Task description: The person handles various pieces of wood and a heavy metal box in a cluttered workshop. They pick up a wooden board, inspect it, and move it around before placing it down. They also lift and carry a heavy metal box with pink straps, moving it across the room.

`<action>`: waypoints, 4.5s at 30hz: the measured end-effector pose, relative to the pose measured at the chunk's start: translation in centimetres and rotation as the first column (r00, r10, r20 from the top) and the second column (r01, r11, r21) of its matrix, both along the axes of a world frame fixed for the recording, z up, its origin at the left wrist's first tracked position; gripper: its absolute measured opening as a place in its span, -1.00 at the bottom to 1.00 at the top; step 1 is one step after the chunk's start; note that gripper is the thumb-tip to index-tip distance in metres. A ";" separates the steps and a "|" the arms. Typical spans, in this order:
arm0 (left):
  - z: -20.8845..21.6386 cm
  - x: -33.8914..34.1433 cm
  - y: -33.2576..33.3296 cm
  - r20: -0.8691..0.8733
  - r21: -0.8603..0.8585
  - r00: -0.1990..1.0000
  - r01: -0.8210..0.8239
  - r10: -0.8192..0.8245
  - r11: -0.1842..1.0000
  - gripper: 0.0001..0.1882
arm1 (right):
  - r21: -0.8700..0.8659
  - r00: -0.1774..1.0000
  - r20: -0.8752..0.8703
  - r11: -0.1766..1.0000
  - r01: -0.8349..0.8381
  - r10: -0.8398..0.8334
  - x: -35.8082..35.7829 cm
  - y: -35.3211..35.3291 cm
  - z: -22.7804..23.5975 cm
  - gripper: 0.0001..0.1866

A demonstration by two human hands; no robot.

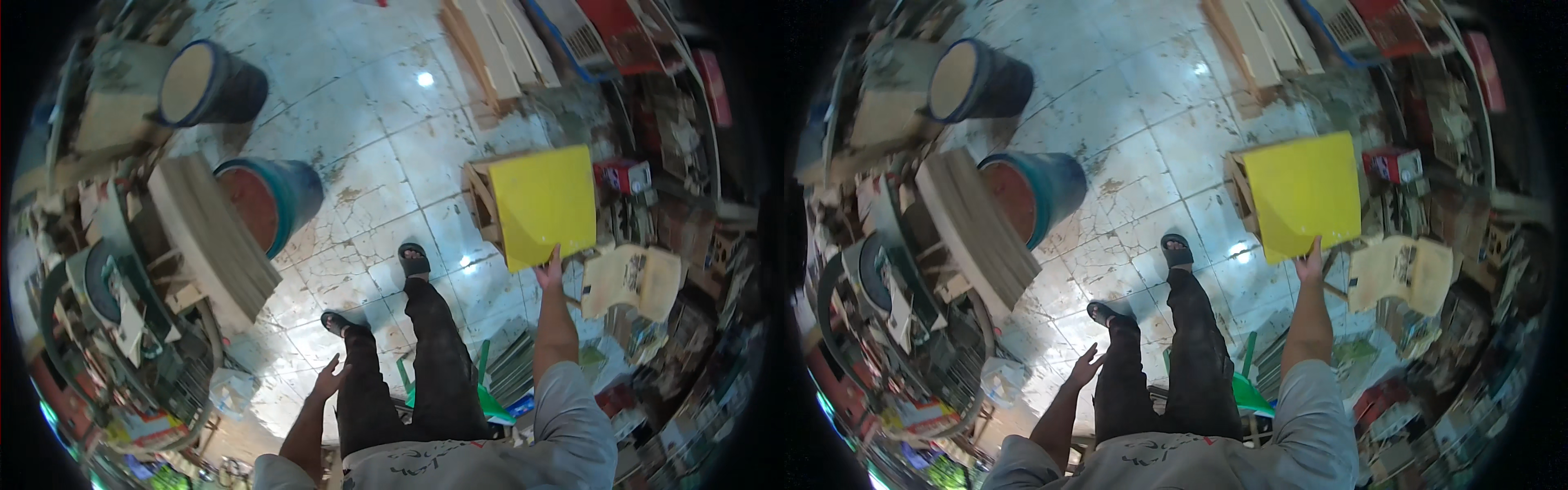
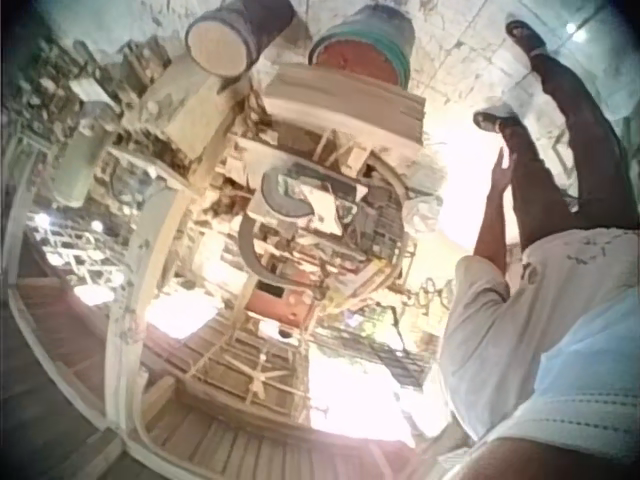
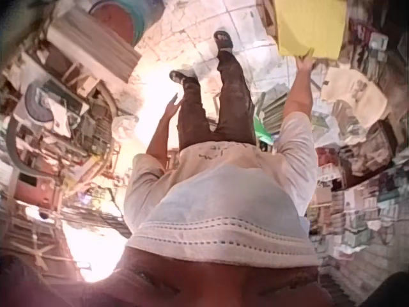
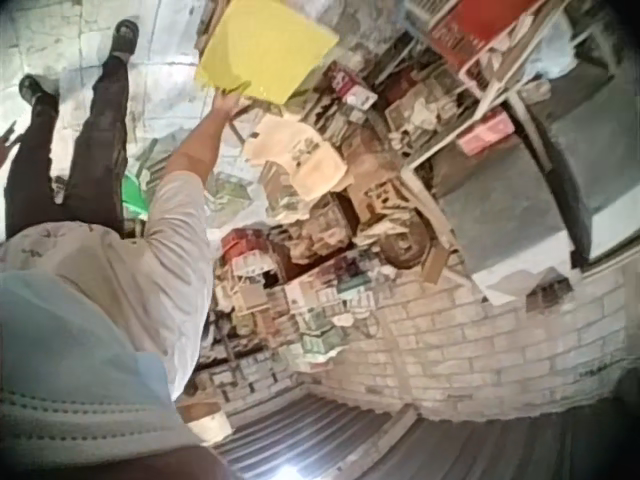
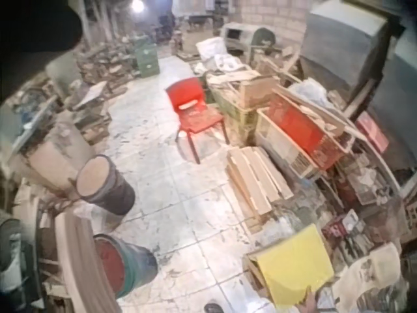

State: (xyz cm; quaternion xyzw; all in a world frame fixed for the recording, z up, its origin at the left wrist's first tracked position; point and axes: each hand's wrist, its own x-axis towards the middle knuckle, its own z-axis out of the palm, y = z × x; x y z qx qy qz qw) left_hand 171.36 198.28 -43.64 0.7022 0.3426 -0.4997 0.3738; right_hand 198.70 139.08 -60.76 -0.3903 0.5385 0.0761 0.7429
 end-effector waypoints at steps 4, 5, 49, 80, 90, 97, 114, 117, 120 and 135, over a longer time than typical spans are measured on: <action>2.2 -6.6 1.0 -0.012 -0.040 0.912 -0.410 0.409 0.911 -0.22 | -0.104 0.970 -0.244 0.994 -0.017 -0.008 -4.0 3.8 2.1 -0.09; 4.0 -5.6 0.4 -0.029 -0.030 0.870 -0.492 0.492 0.870 -0.24 | -0.133 0.962 -0.274 0.991 -0.031 -0.007 -4.4 5.6 3.1 -0.07; 18.3 -37.7 -19.8 0.509 -0.182 -0.689 0.499 -0.515 -0.847 -0.45 | -0.244 -0.404 -0.150 -0.362 0.900 -0.902 -78.0 93.3 32.4 -0.56; 46.1 -90.0 -54.4 0.996 -0.086 -0.030 -0.111 -0.084 -0.990 -0.57 | -0.999 0.168 -0.037 0.036 -0.005 -0.985 -132.7 34.0 82.4 -0.70; 50.2 -116.6 -59.9 0.912 0.325 0.248 0.047 0.327 -0.944 -0.70 | -0.907 0.208 -0.404 0.359 -0.222 -0.891 -155.8 15.1 81.4 -0.64; 50.1 -123.0 -62.0 0.776 0.617 0.074 0.118 0.626 -0.778 -0.40 | -0.590 0.129 -0.797 0.717 -0.371 -0.590 -164.2 7.2 77.5 -0.48; 49.6 -126.1 -62.2 0.619 0.756 0.063 0.222 0.783 -0.616 -0.33 | -0.388 0.174 -0.921 0.858 -0.337 -0.349 -168.0 4.7 76.8 -0.60; 49.6 -126.3 -61.9 0.582 0.768 0.074 0.278 0.810 -0.577 -0.37 | -0.426 0.173 -0.905 0.838 -0.340 -0.389 -168.1 4.6 76.7 -0.59; 50.0 -126.7 -61.8 0.569 0.778 0.077 0.270 0.818 -0.567 -0.44 | -0.387 0.160 -0.922 0.867 -0.313 -0.354 -168.4 4.1 76.7 -0.58; 50.8 -127.1 -61.6 0.637 0.751 0.043 0.189 0.770 -0.632 -0.54 | -0.154 -0.119 -0.977 0.974 -0.168 -0.175 -171.7 7.9 85.6 -0.69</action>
